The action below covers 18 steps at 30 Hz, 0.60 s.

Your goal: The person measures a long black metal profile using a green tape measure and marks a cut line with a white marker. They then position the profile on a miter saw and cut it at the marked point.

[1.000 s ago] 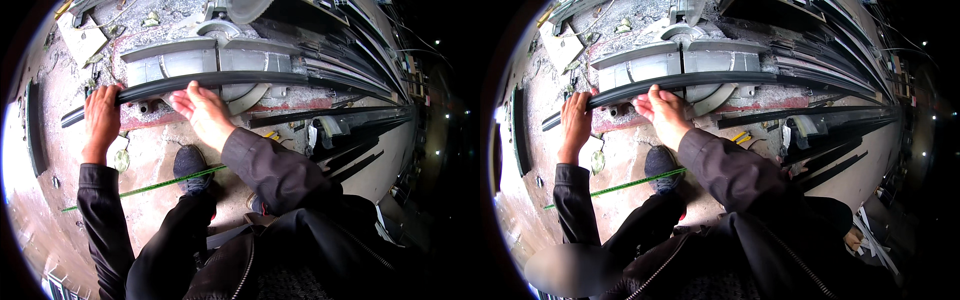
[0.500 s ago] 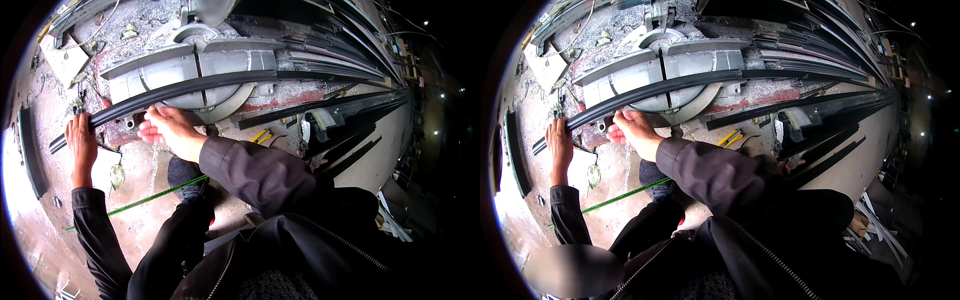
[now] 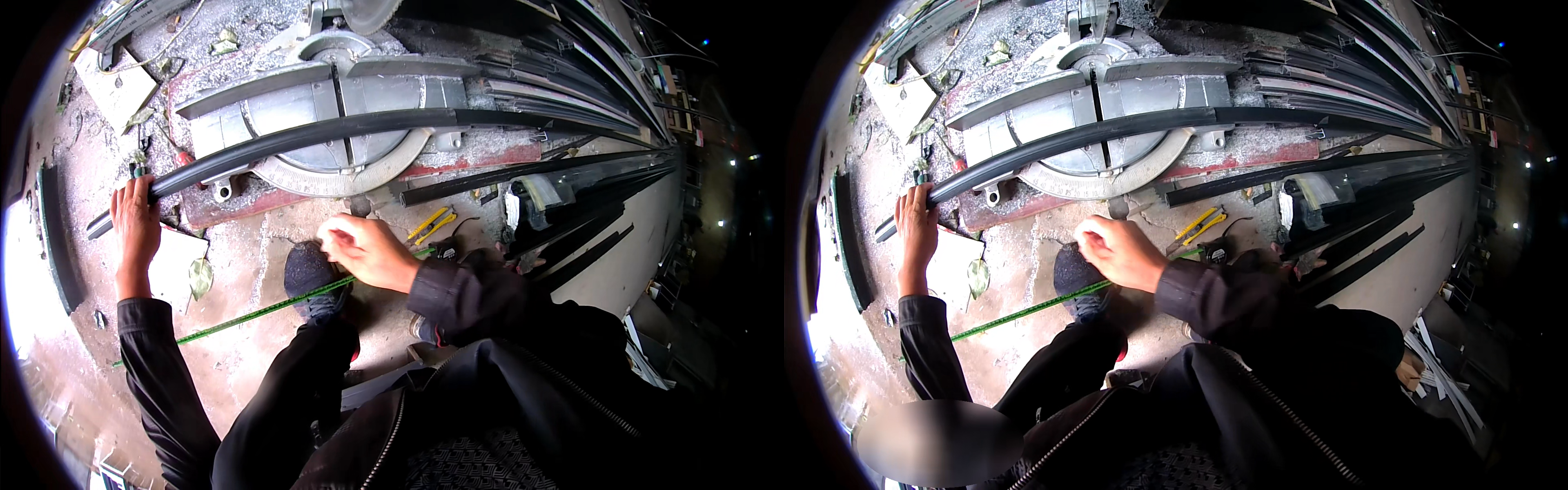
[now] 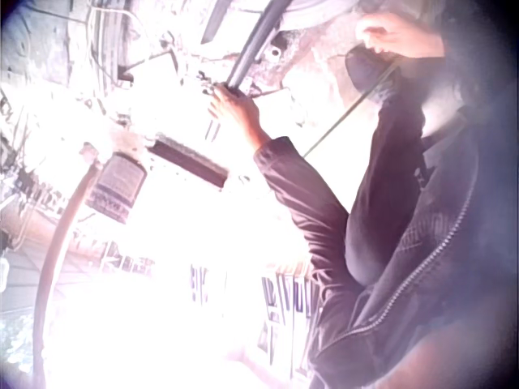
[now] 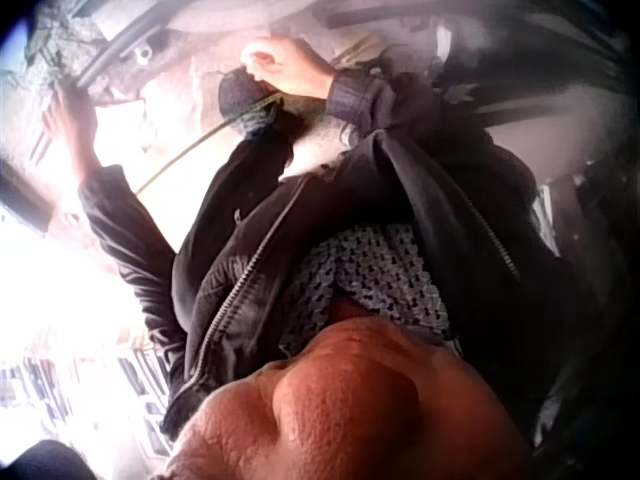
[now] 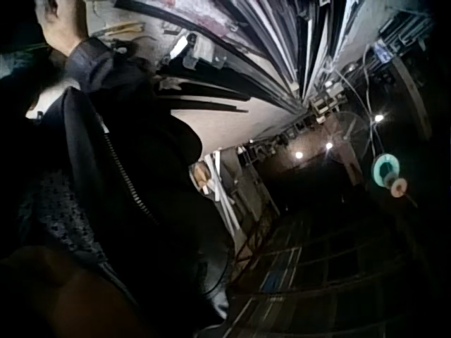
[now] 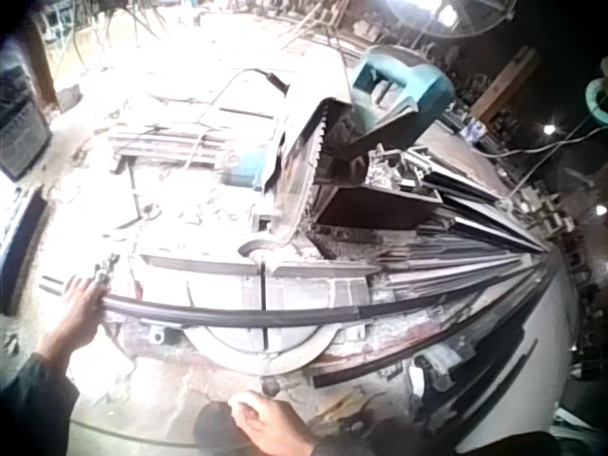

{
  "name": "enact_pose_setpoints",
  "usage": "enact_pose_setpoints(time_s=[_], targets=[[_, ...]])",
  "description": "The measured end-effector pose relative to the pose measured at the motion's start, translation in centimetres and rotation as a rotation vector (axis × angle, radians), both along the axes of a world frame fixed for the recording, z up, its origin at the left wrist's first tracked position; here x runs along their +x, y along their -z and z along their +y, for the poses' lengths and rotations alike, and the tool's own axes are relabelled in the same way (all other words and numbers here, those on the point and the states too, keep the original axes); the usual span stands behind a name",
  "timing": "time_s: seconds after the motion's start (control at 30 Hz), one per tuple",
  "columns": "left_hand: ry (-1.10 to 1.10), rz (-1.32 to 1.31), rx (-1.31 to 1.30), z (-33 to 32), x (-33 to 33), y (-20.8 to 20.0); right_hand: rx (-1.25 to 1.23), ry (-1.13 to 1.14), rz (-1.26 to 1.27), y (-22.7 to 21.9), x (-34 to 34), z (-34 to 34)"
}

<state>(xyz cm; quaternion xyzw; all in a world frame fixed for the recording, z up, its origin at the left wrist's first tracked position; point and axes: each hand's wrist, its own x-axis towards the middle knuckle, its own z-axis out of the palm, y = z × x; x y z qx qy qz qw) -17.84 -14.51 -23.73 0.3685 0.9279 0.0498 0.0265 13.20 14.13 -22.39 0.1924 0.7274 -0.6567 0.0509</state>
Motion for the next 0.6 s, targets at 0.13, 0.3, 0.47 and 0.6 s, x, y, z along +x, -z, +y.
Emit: enact_pose_setpoints(time_s=[0.13,0.3,0.47,0.6], targets=[[-0.006,-0.049,-0.035,-0.8,-0.5,0.0,0.302,-0.126,-0.107,-1.6,3.9,3.4],[0.019,-0.075,-0.083,-1.2,-1.2,-0.3,0.497,-0.134,-0.175,-0.8,9.1,7.2],[-0.016,-0.056,-0.187,-2.2,-1.5,0.6,0.639,-0.144,-0.233,1.5,14.1,10.0],[-0.013,-0.03,-0.212,-1.7,-1.5,0.6,0.807,-0.159,-0.226,3.7,17.2,11.4]])
